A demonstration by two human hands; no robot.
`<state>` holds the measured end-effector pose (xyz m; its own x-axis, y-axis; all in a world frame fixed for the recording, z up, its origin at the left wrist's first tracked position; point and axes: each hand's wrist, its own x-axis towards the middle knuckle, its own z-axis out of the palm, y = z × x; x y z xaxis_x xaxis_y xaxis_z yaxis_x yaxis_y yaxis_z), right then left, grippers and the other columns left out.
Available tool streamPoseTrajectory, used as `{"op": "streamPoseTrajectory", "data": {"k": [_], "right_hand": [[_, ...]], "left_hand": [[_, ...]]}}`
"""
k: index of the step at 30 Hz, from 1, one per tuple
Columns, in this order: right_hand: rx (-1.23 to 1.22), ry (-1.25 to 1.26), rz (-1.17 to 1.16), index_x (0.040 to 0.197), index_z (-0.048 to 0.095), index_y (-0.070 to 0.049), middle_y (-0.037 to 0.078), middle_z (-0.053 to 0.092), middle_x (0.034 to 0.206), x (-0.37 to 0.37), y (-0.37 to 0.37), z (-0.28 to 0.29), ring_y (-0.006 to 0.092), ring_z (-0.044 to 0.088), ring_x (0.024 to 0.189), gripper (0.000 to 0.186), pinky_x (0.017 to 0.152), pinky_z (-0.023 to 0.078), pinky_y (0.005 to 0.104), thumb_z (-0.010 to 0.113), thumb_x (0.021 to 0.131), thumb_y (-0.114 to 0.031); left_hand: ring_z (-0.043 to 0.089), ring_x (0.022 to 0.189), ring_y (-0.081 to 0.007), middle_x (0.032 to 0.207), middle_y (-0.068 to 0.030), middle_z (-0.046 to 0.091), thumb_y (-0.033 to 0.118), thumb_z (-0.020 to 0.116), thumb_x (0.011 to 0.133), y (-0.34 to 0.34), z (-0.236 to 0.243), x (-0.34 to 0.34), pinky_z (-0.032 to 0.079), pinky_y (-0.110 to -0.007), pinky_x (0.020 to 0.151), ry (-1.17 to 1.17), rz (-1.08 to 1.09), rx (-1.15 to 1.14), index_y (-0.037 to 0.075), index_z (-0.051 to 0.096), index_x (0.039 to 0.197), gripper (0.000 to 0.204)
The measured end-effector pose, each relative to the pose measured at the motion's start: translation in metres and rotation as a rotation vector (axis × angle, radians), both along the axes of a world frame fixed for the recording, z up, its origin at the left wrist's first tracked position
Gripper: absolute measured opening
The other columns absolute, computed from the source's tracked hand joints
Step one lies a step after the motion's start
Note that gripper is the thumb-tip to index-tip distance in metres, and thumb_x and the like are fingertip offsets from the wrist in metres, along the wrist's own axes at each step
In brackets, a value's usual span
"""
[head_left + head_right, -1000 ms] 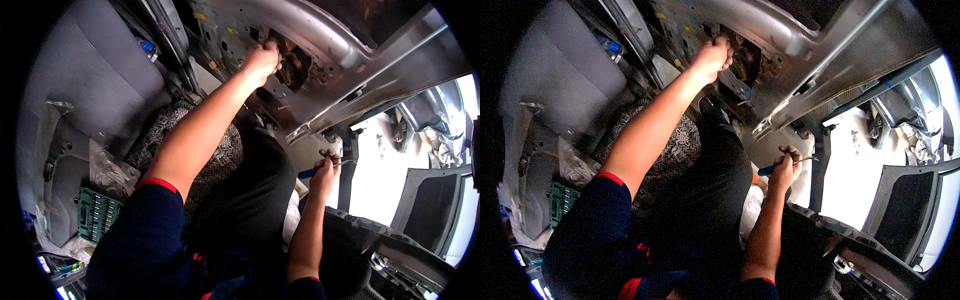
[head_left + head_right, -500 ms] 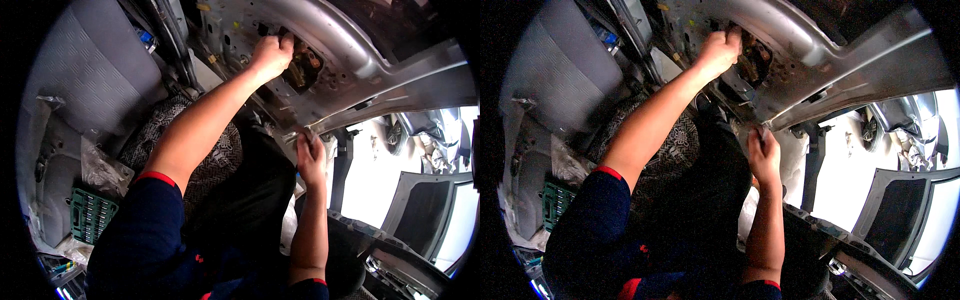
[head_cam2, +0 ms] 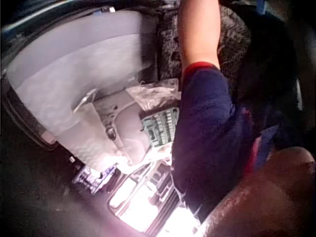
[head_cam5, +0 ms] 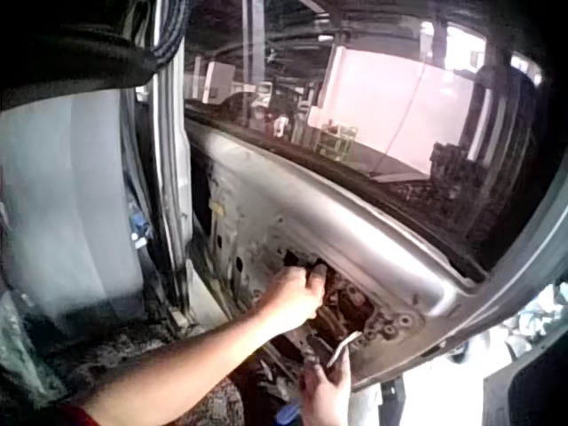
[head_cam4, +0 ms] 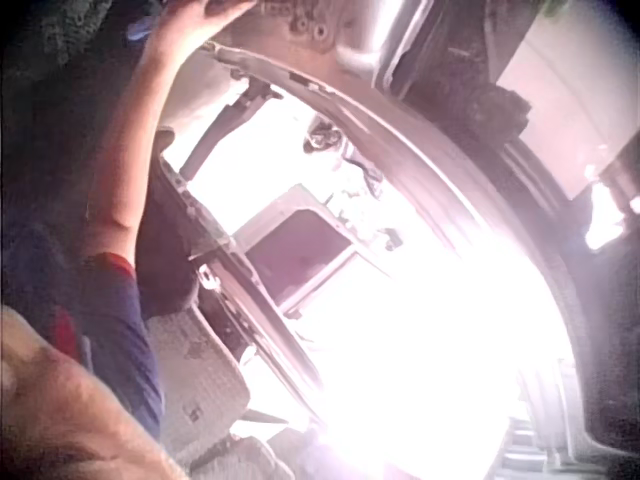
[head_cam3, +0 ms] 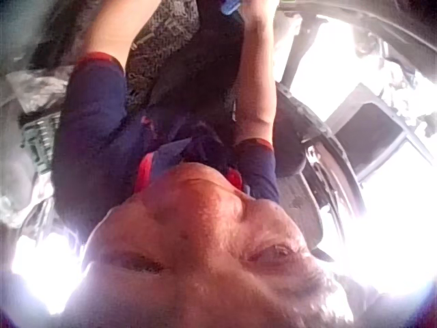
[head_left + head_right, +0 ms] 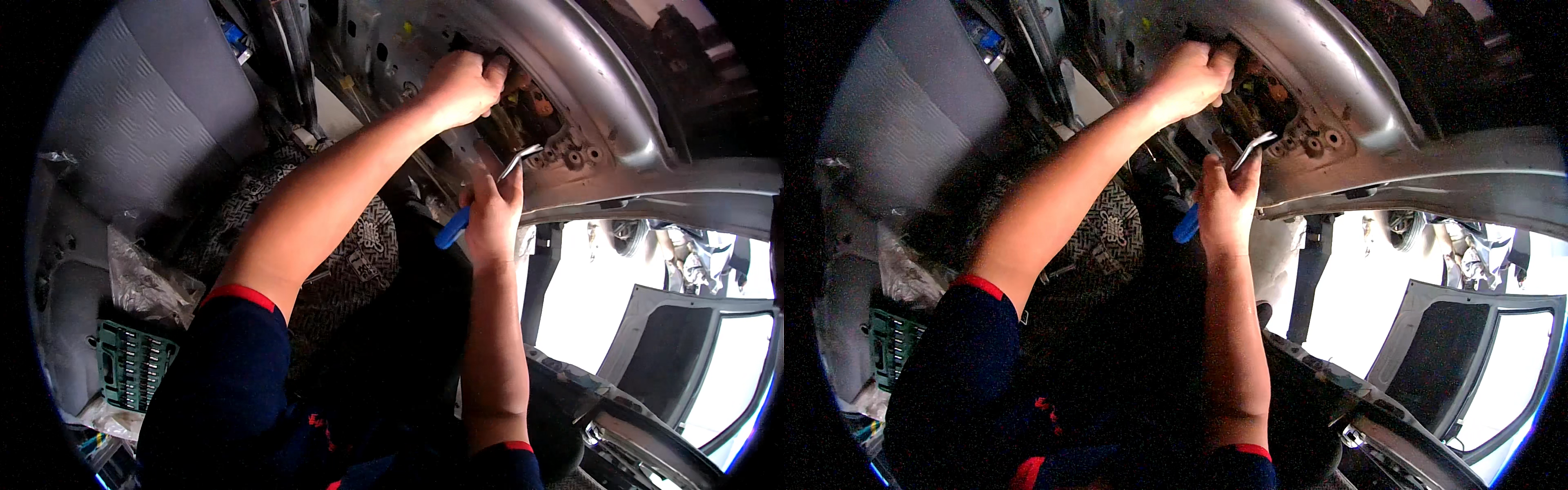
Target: The person removes a door lock mechanism from inside a car door using a tool and by hand, then disconnects rods and components from the lock mechanism by hand and using a tool.
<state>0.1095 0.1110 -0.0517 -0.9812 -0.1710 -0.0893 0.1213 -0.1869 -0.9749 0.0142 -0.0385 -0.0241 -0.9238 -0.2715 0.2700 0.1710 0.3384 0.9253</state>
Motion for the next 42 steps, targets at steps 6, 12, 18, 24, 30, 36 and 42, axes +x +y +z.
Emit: {"op": "streamPoseTrajectory", "data": {"k": [6,12,18,24,30,36,42], "right_hand": [[-0.48,-0.104,-0.2,0.122,0.055,-0.011,0.004,0.067,0.107,-0.008,-0.023,-0.003,0.0132,0.055,0.067,0.023,0.053,0.045,0.0266,0.06,0.103,-0.021],[-0.463,-0.217,-0.286,0.119,0.053,-0.011,0.004,0.068,0.11,-0.027,-0.034,-0.013,0.0155,0.054,0.065,0.028,0.054,0.044,0.0281,0.052,0.106,-0.036],[-0.606,-0.197,-0.186,0.127,0.058,-0.007,0.006,0.064,0.118,-0.042,-0.033,-0.02,0.0219,0.06,0.101,0.046,0.087,0.051,0.0343,0.046,0.105,-0.046],[-0.663,-0.13,-0.17,0.13,0.056,-0.004,0.011,0.064,0.119,-0.035,-0.031,-0.009,0.0269,0.063,0.105,0.049,0.093,0.052,0.0398,0.048,0.104,-0.045],[-0.454,-0.153,-0.253,0.136,0.052,0.0,0.016,0.059,0.134,-0.052,-0.024,-0.025,0.0296,0.059,0.119,0.059,0.101,0.048,0.0437,0.046,0.103,-0.048],[-0.293,-0.127,-0.293,0.131,0.056,0.007,0.019,0.064,0.127,-0.051,-0.019,-0.023,0.0296,0.064,0.112,0.059,0.095,0.052,0.0411,0.05,0.102,-0.043],[-0.297,-0.136,-0.162,0.139,0.051,0.006,0.021,0.06,0.134,-0.046,-0.006,-0.019,0.0292,0.062,0.118,0.061,0.1,0.049,0.0409,0.047,0.103,-0.043]], "left_hand": [[0.067,0.052,-0.0212,0.06,-0.0094,0.067,0.037,0.051,0.103,0.009,-0.004,0.001,0.055,-0.039,0.062,0.023,-0.013,0.257,0.001,0.068,0.073,0.05],[0.07,0.066,-0.0367,0.067,-0.0139,0.07,0.038,0.047,0.102,0.012,-0.025,-0.006,0.056,-0.046,0.068,0.027,0.049,0.295,0.003,0.069,0.076,0.048],[0.07,0.105,-0.0314,0.108,-0.0187,0.074,0.039,0.055,0.099,0.018,-0.04,0.031,0.052,-0.04,0.094,-0.171,0.055,0.101,0.002,0.068,0.115,0.043],[0.07,0.094,-0.0413,0.099,-0.0225,0.073,0.042,0.059,0.09,0.021,-0.039,0.04,0.056,-0.043,0.081,-0.245,0.046,0.161,-0.001,0.07,0.102,0.046],[0.074,0.093,-0.0305,0.095,-0.0179,0.076,0.05,0.071,0.086,0.048,-0.028,0.035,0.058,-0.037,0.083,-0.075,-0.043,0.151,0.001,0.075,0.098,0.05],[0.068,0.108,-0.0369,0.116,-0.0244,0.069,0.049,0.078,0.08,0.058,-0.041,0.026,0.055,-0.041,0.095,-0.167,-0.002,0.145,0.0,0.062,0.125,0.068],[0.067,0.107,-0.0419,0.117,-0.0304,0.065,0.041,0.077,0.082,0.073,-0.051,0.026,0.055,-0.044,0.094,-0.066,0.152,0.171,-0.008,0.054,0.123,0.068]]}}
